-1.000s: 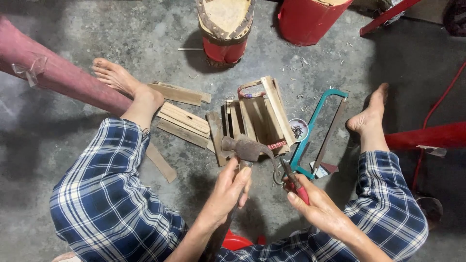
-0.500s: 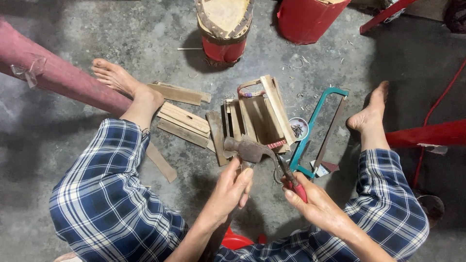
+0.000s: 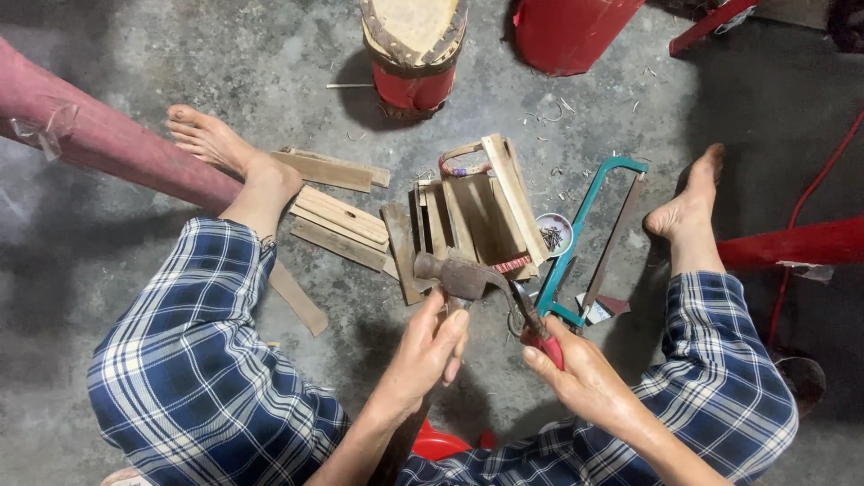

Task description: Assembling a small wooden box by nailing wooden slats onto a frame using a hammer and pliers.

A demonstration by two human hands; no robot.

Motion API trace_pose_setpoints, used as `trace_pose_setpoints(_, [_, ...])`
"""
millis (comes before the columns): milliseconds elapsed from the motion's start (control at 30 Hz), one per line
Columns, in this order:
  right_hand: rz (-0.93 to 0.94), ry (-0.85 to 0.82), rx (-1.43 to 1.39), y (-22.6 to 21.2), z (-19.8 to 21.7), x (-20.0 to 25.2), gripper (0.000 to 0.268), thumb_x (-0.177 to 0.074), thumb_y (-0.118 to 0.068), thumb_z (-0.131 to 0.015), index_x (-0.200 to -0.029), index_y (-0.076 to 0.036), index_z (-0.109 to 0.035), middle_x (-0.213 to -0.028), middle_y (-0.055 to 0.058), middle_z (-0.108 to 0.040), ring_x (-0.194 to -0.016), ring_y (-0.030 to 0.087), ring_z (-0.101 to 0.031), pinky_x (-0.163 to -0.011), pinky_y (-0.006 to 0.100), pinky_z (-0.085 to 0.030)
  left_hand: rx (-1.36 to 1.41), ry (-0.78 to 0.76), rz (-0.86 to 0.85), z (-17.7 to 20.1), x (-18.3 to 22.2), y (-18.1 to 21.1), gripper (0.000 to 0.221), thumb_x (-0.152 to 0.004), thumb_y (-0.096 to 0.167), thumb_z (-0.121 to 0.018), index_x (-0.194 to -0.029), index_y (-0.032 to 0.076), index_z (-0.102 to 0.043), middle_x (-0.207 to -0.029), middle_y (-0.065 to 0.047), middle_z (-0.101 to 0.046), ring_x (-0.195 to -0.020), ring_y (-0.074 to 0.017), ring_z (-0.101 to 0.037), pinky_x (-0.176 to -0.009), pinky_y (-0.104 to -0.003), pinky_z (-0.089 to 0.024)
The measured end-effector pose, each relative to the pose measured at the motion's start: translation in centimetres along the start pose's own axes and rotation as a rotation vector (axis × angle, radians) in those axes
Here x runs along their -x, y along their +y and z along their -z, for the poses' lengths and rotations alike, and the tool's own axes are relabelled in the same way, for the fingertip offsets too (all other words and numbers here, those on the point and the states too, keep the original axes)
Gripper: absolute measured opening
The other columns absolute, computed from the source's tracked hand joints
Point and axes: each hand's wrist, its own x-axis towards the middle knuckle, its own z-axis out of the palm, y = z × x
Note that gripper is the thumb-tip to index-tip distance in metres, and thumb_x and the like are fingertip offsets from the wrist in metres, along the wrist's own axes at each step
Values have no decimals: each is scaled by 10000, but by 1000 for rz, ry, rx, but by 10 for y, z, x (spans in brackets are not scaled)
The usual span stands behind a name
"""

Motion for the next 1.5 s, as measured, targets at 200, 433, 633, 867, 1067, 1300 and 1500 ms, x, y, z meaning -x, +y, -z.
trace_pose_setpoints(200, [2,123,374,3,-4,-1,443,-959,-592,-445,-1062,-191,-601,-726,44,-610,-726,224,-614,-692,409,-507,12,10,-3,0,-2,-5,422,-997,242,-526,-1379,63,-525,-647,1,-520,-441,-73,-414,-363,-202,-325])
trace_pose_setpoints(433, [-8,81,217,-8,-3,-2,455,-932,-596,-445,-987,-168,-592,-659,72,-740,-593,262,-728,-616,432,-550,-33,14,10,1,-2,-4,493,-998,293,-510,-1456,113,-494,-636,6,-522,-426,-76,-417,-357,-213,-312])
trace_pose_setpoints(633, [56,131,108,-19,-3,-2,373,-952,-483,-518,-949,-110,-534,-684,92,-700,-584,247,-675,-600,431,-535,3,30,18,1,-2,-10,369,-1015,252,-523,-1343,87,-547,-644,4,-520,-410,-69,-412,-342,-207,-307])
trace_pose_setpoints(867, [96,335,358,-26,-8,-1,193,-917,-229,-595,-989,-90,-482,-832,115,-683,-623,300,-671,-566,456,-536,30,76,29,4,-4,-19,261,-1017,258,-540,-1184,57,-543,-659,-21,-535,-408,-79,-427,-342,-220,-319])
trace_pose_setpoints(1067, [195,490,423,-20,-17,-8,211,-901,-189,-636,-997,-63,-496,-818,123,-634,-622,300,-643,-515,440,-514,83,116,55,-1,-3,-16,242,-1017,239,-539,-1191,70,-534,-672,-30,-538,-419,-85,-430,-349,-230,-326])
trace_pose_setpoints(1300, [206,466,471,-15,-18,-17,169,-896,-121,-584,-1009,-63,-472,-827,124,-611,-693,277,-639,-562,425,-545,64,216,110,-6,-4,-12,234,-1007,243,-546,-1174,80,-553,-663,-25,-516,-419,-86,-415,-360,-244,-314])
trace_pose_setpoints(1500, [198,442,511,-14,-18,-23,135,-925,-128,-556,-1003,-76,-460,-808,106,-586,-670,259,-619,-539,413,-538,38,248,158,-9,-5,-8,218,-1022,258,-538,-1176,104,-546,-675,-1,-498,-432,-76,-406,-362,-223,-312])
